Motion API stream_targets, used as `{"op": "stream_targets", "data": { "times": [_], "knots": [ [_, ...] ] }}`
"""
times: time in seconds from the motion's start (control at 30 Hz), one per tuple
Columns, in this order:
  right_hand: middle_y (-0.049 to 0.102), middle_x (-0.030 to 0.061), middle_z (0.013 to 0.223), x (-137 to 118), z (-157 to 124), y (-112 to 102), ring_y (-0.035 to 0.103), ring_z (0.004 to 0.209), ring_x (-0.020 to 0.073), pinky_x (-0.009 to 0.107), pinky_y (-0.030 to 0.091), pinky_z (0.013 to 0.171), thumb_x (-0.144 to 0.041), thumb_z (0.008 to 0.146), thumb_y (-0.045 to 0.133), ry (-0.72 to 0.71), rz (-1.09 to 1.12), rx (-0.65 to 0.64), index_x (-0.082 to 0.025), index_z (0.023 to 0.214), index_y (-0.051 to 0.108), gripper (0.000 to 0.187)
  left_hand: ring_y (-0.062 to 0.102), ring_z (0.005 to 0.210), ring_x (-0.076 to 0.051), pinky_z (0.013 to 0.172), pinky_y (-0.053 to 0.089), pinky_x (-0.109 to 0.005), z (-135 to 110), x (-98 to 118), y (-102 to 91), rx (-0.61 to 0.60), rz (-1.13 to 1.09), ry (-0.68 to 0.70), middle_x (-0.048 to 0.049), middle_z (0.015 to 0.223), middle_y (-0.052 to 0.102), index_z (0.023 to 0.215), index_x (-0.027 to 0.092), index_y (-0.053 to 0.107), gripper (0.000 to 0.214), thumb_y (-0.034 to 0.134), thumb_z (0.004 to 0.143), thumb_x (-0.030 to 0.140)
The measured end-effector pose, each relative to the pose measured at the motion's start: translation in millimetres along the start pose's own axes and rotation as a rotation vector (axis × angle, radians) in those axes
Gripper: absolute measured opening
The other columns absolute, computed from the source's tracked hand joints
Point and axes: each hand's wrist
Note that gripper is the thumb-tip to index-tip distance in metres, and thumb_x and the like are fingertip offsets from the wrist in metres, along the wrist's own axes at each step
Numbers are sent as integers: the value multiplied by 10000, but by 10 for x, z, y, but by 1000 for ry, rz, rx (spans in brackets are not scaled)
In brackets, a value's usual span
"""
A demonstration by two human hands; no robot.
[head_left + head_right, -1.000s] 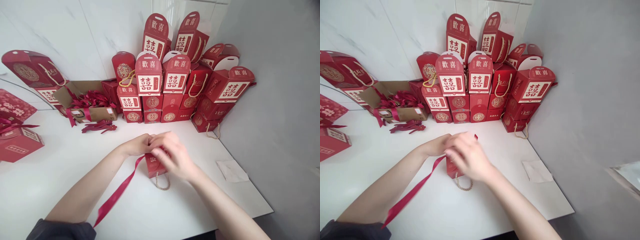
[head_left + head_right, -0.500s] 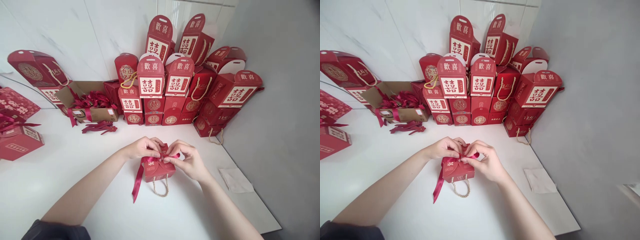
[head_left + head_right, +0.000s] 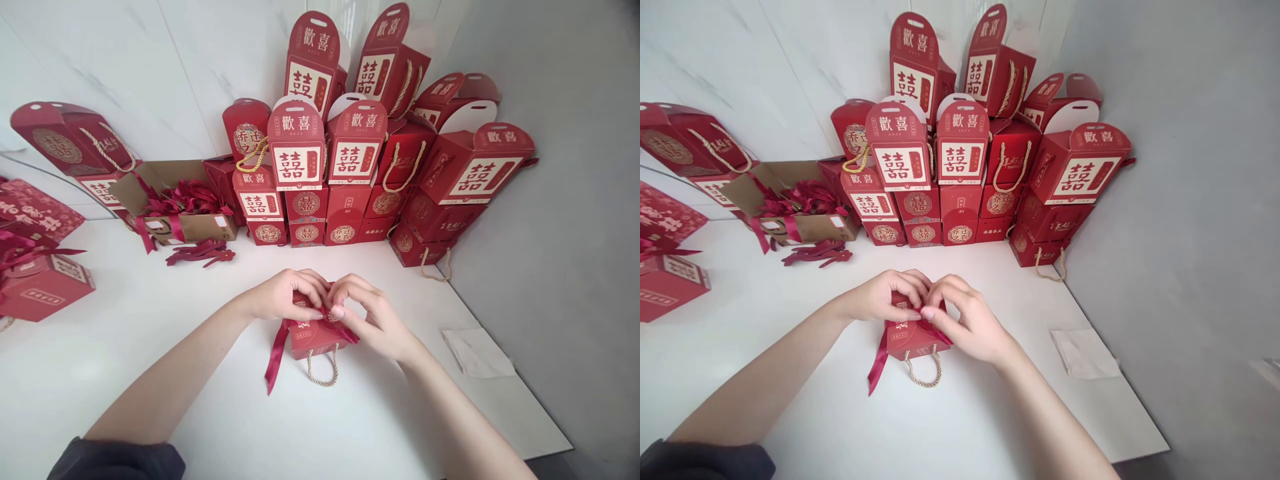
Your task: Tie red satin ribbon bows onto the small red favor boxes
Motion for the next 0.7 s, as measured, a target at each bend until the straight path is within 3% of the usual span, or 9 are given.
{"op": "stream_targets", "data": {
  "times": [0.07, 0.17, 0.33, 0.43, 0.53, 0.7],
  "knots": [
    [618, 70, 1007, 57, 21, 40, 594, 946, 197, 354, 472, 870, -298, 970, 489, 48, 24, 104, -220, 871, 545, 139, 608, 1021, -212, 896, 498, -333, -29, 154, 4, 30, 186, -13, -70, 976, 704, 779, 198, 742, 48, 695, 770, 190],
    [629, 62, 1038, 92, 37, 90, 598, 948, 184, 345, 469, 888, -258, 981, 454, 64, 45, 74, -224, 962, 551, 104, 635, 911, -161, 802, 513, -267, -110, 325, 36, 75, 465, -18, -39, 1075, 649, 794, 206, 732, 109, 640, 789, 148],
    [660, 44, 1036, 58, 42, 119, 621, 925, 172, 325, 499, 844, -196, 973, 448, 95, 43, 14, -242, 1091, 601, 198, 610, 612, -76, 566, 495, -222, -231, 254, 142, 260, 968, 201, -25, 968, 656, 853, 168, 680, 156, 530, 889, 152],
    [664, 50, 1101, 70, 51, 109, 626, 1007, 184, 342, 498, 897, -191, 960, 488, 47, 34, 13, -259, 1087, 667, 230, 625, 594, -69, 540, 509, -194, -248, 114, 198, 388, 1033, 352, -12, 869, 669, 896, 168, 679, 114, 567, 887, 152],
    [680, 41, 1099, 94, 60, 91, 638, 1008, 179, 342, 506, 901, -198, 957, 509, 63, 43, 46, -282, 1074, 705, 244, 689, 693, -105, 611, 555, -207, -242, 31, 234, 514, 1053, 454, 4, 816, 705, 958, 196, 683, 134, 613, 861, 135],
    [703, 39, 1034, 108, 48, 55, 656, 954, 186, 342, 520, 862, -212, 929, 568, 72, 42, 69, -272, 998, 734, 190, 722, 747, -128, 643, 579, -232, -228, 22, 242, 535, 1135, 529, 45, 790, 745, 956, 255, 701, 165, 634, 854, 144]
  ]
}}
Point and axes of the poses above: each hand's wrist, its own z-axis towards the middle knuckle, its own y-axis out of the palm, x = y × z
